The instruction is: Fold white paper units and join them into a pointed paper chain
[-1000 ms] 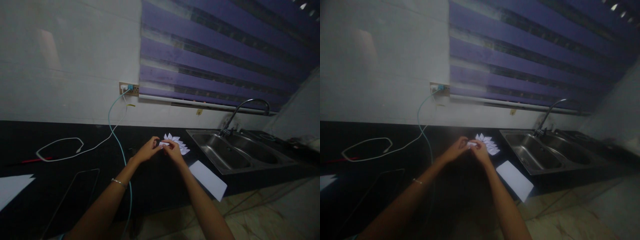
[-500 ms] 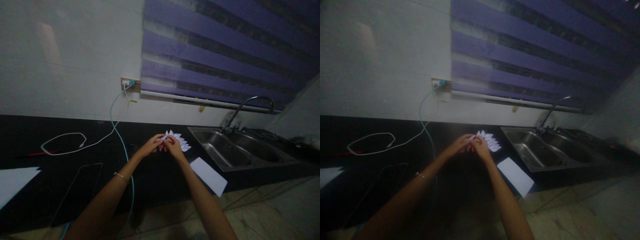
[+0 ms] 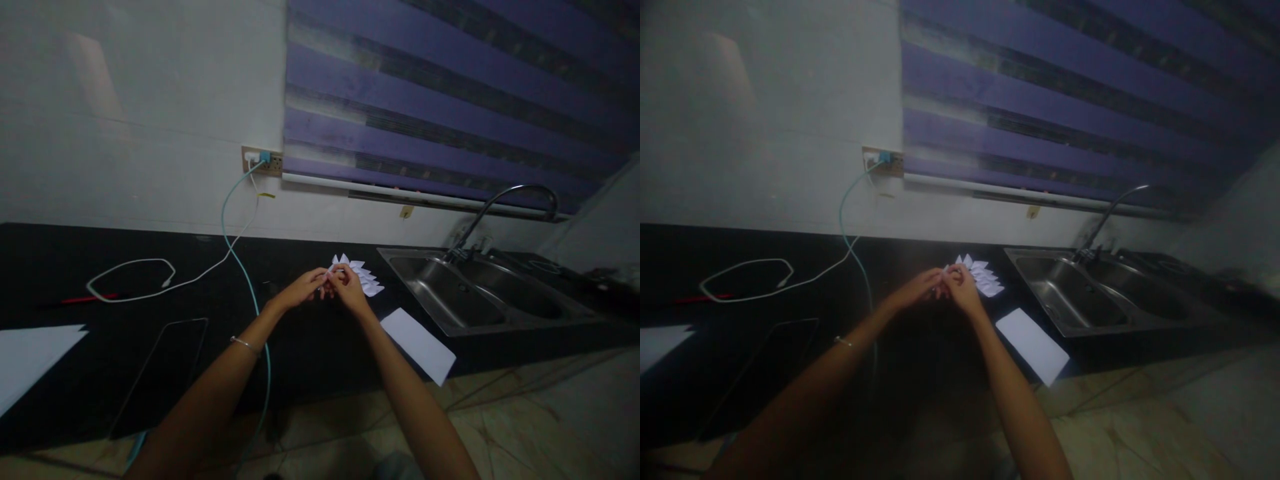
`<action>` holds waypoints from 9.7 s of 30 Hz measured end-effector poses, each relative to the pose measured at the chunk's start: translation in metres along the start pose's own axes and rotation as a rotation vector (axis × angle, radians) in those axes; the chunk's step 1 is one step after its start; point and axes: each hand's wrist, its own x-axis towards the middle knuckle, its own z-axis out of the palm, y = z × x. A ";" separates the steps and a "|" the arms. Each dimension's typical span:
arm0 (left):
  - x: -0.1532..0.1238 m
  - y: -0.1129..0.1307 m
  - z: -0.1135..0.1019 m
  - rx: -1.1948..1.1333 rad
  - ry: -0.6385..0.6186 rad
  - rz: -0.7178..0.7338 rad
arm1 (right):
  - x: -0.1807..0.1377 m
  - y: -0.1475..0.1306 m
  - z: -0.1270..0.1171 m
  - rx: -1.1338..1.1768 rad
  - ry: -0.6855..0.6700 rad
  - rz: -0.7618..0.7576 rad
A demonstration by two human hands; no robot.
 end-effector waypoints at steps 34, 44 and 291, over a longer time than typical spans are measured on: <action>0.001 -0.001 0.001 0.480 0.273 0.023 | -0.005 0.008 -0.001 -0.510 0.054 -0.191; 0.005 -0.004 -0.007 -0.081 0.226 -0.122 | -0.006 0.000 0.000 -0.534 0.180 -0.232; 0.002 -0.024 -0.021 0.177 -0.078 -0.218 | -0.029 -0.037 -0.126 -1.571 -0.615 0.097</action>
